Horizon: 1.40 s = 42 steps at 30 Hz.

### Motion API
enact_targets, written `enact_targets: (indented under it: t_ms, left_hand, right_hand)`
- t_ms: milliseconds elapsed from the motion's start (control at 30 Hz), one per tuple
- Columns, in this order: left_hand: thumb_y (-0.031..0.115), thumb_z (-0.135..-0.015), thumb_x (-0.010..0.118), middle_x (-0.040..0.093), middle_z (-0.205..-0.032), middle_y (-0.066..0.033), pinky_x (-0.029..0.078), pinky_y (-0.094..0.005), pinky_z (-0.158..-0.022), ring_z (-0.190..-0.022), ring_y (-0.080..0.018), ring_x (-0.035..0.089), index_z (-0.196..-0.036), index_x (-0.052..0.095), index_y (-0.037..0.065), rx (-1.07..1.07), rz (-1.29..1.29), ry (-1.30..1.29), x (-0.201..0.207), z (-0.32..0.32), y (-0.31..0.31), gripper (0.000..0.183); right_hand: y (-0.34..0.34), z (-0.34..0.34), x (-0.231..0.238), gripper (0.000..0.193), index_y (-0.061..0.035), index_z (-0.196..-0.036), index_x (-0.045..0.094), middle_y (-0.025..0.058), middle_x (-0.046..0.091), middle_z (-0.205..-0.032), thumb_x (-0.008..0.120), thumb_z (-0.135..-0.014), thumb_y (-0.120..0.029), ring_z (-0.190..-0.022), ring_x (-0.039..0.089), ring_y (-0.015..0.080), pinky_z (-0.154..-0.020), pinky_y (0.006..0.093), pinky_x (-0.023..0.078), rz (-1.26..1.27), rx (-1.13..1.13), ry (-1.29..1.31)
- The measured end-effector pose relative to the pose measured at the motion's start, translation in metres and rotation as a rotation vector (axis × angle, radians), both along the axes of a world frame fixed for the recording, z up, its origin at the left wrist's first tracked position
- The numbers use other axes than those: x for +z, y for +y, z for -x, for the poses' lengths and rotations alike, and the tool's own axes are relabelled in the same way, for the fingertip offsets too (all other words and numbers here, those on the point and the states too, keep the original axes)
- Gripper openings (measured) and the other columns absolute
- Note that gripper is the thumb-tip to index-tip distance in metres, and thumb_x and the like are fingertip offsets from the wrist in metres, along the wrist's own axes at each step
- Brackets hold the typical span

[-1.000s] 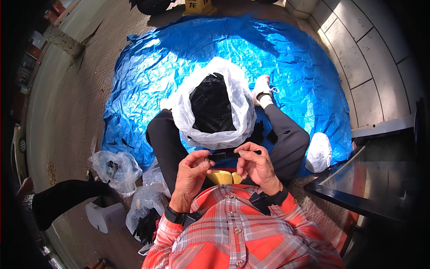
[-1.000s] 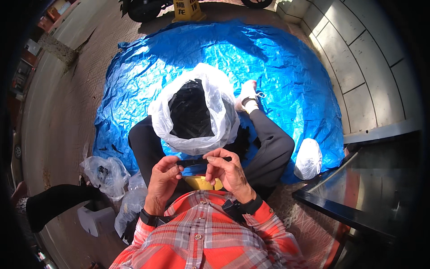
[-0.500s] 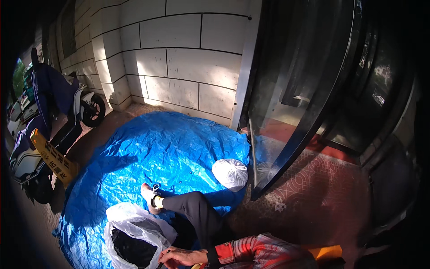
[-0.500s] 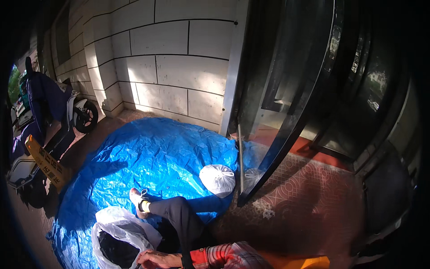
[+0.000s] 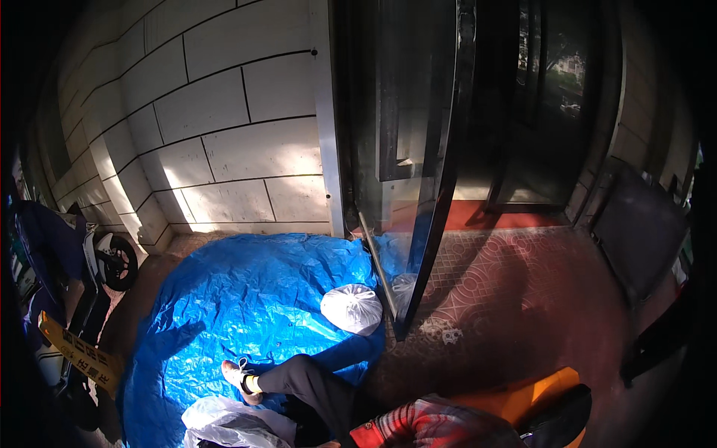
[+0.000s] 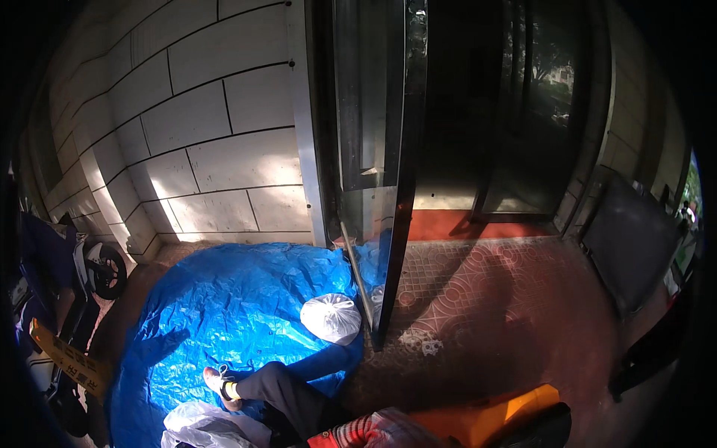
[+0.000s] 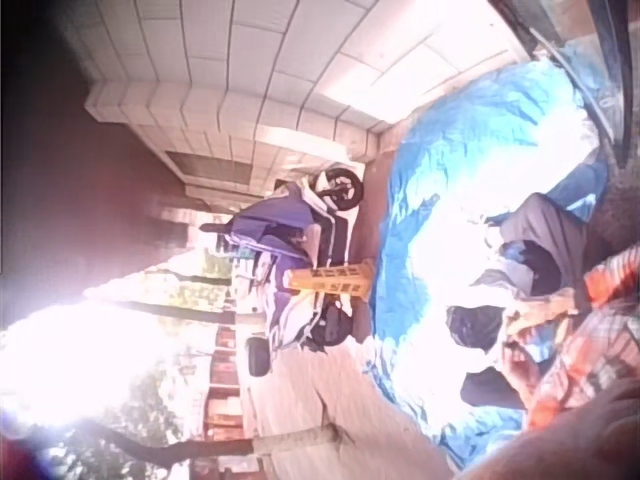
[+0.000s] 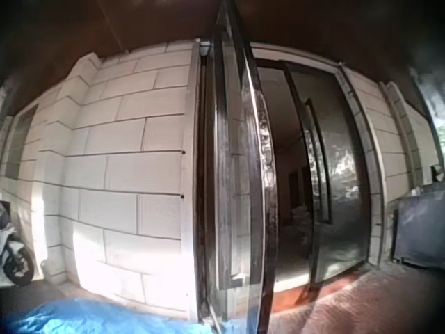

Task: Assembling small black components, likely for footwear, while sitting on a blue tarp on a sidewalk.

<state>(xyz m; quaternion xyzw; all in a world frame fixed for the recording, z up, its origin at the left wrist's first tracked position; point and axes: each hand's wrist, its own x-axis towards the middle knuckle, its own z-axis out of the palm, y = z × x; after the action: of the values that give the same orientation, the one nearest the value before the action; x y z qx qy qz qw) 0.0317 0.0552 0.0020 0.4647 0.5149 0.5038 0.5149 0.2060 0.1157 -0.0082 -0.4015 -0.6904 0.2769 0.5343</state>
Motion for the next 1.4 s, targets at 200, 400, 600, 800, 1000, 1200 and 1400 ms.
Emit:
enact_targets:
  t_ms: [200, 400, 600, 800, 1000, 1200, 1400]
  left_hand:
    - [-0.002, -0.075, 0.06, 0.06, -0.092, -0.0137, 0.045, -0.0284, -0.056, -0.076, -0.021, 0.059, -0.082, 0.06, -0.005, 0.191, -0.015, 0.492, 0.023, 0.01, -0.032, 0.008]
    - [0.0, -0.075, 0.065, 0.06, -0.069, -0.0037, 0.04, -0.0191, -0.049, -0.054, -0.0072, 0.052, -0.088, 0.062, 0.001, 0.268, 0.301, -0.306, 0.032, 0.009, -0.031, 0.013]
    - [0.002, -0.076, 0.066, 0.058, -0.063, -0.0039, 0.038, -0.0183, -0.049, -0.053, -0.0059, 0.05, -0.1, 0.06, -0.003, 0.151, 0.324, -0.388, 0.009, 0.035, -0.059, 0.024]
    - [0.003, -0.077, 0.067, 0.063, -0.072, -0.005, 0.04, -0.017, -0.051, -0.056, -0.0053, 0.052, -0.1, 0.061, -0.002, 0.13, 0.383, -0.446, -0.002, 0.035, -0.065, 0.025]
    - [0.007, -0.074, 0.07, 0.062, -0.075, -0.0069, 0.045, -0.021, -0.052, -0.061, -0.0109, 0.057, -0.092, 0.061, 0.001, 0.25, 0.126, -0.42, -0.01, 0.029, -0.064, 0.021]
    - [0.011, -0.078, 0.068, 0.063, -0.079, -0.0036, 0.044, -0.0173, -0.062, -0.068, -0.0052, 0.054, -0.096, 0.061, -0.002, 0.355, 0.248, -0.291, -0.022, 0.032, -0.048, 0.023]
    - [0.013, -0.078, 0.067, 0.061, -0.076, -0.0041, 0.044, -0.0203, -0.06, -0.066, -0.0064, 0.052, -0.094, 0.06, -0.004, 0.389, 0.129, -0.079, -0.014, 0.03, -0.044, 0.024]
  right_hand:
    - [-0.006, 0.009, 0.026, 0.029, 0.0005, -0.1, 0.053, 0.0123, 0.055, -0.101, 0.054, -0.083, -0.023, -0.103, 0.048, 0.0255, -0.09, 0.0364, 0.033, 0.063, 0.295, -0.401]
    - [-0.008, 0.02, 0.028, 0.027, 0.0014, -0.093, 0.056, 0.0074, 0.057, -0.076, 0.052, -0.089, -0.025, -0.069, 0.053, 0.0143, -0.062, 0.0295, 0.043, 0.762, 0.769, -0.329]
    - [-0.024, 0.042, 0.026, 0.019, -0.0001, -0.088, 0.057, -0.0015, 0.049, -0.066, 0.053, -0.088, -0.019, -0.06, 0.043, 0.005, -0.053, 0.0206, 0.034, 1.079, 0.922, -0.128]
    - [-0.022, 0.047, 0.033, 0.018, -0.0008, -0.085, 0.056, -0.0038, 0.045, -0.064, 0.054, -0.087, -0.018, -0.055, 0.039, 0.0034, -0.049, 0.0173, 0.029, 1.296, 0.936, -0.004]
    - [-0.012, 0.058, 0.019, 0.015, -0.0012, -0.084, 0.056, -0.0042, 0.044, -0.063, 0.053, -0.085, -0.016, -0.054, 0.038, 0.0034, -0.049, 0.0183, 0.029, 1.305, 1.066, -0.047]
    - [-0.022, 0.074, 0.043, 0.021, -0.0022, -0.094, 0.058, 0.0136, 0.058, -0.088, 0.061, -0.078, -0.015, -0.084, 0.054, 0.0287, -0.073, 0.0371, 0.044, -0.001, 0.351, -0.515]
    - [-0.031, 0.095, 0.046, 0.017, 0.0037, -0.081, 0.051, 0.0111, 0.052, -0.07, 0.054, -0.085, -0.012, -0.057, 0.054, 0.0221, -0.053, 0.0345, 0.043, 0.327, 0.578, -0.417]
